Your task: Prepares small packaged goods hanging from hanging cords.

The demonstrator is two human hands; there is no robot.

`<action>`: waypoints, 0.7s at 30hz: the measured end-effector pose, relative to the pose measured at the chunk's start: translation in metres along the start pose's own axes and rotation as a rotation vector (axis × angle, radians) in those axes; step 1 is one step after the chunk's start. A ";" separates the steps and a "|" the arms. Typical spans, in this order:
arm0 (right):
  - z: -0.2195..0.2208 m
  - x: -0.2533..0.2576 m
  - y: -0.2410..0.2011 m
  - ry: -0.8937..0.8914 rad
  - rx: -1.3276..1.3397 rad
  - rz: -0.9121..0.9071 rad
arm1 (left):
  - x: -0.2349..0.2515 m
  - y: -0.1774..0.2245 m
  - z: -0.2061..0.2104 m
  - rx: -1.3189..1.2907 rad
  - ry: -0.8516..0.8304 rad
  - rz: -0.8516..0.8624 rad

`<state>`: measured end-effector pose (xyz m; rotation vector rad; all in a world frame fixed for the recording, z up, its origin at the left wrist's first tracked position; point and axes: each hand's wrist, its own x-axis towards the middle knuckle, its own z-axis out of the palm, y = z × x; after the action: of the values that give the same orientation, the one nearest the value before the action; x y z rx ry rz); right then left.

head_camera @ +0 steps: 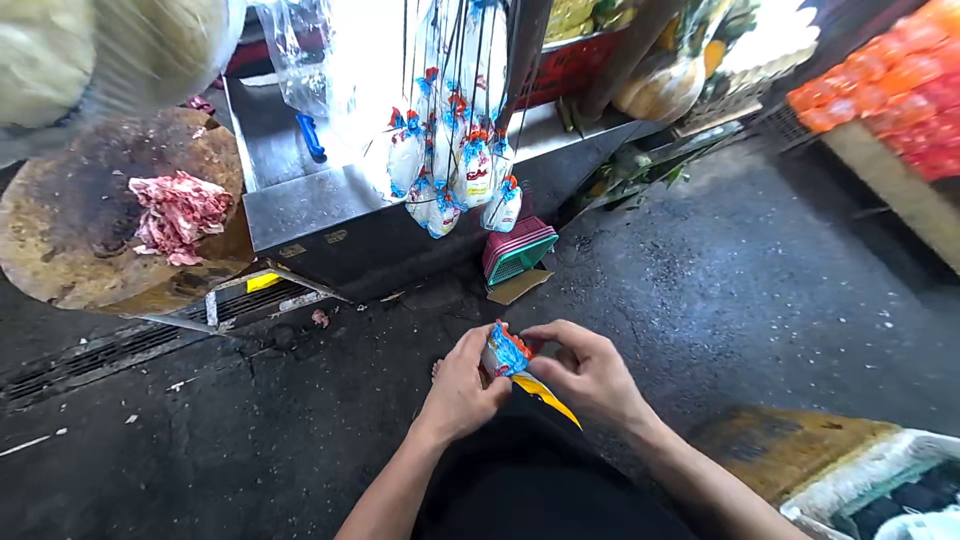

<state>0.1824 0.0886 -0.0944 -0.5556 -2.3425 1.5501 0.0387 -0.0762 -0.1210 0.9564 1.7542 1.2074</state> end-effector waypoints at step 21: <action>-0.024 0.029 0.023 -0.298 -0.028 -0.196 | 0.021 -0.002 0.004 -0.098 -0.172 -0.025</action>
<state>0.1709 0.1292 -0.1053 -0.0988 -2.5455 1.6029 0.0334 -0.0562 -0.1277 0.9489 1.5540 1.1487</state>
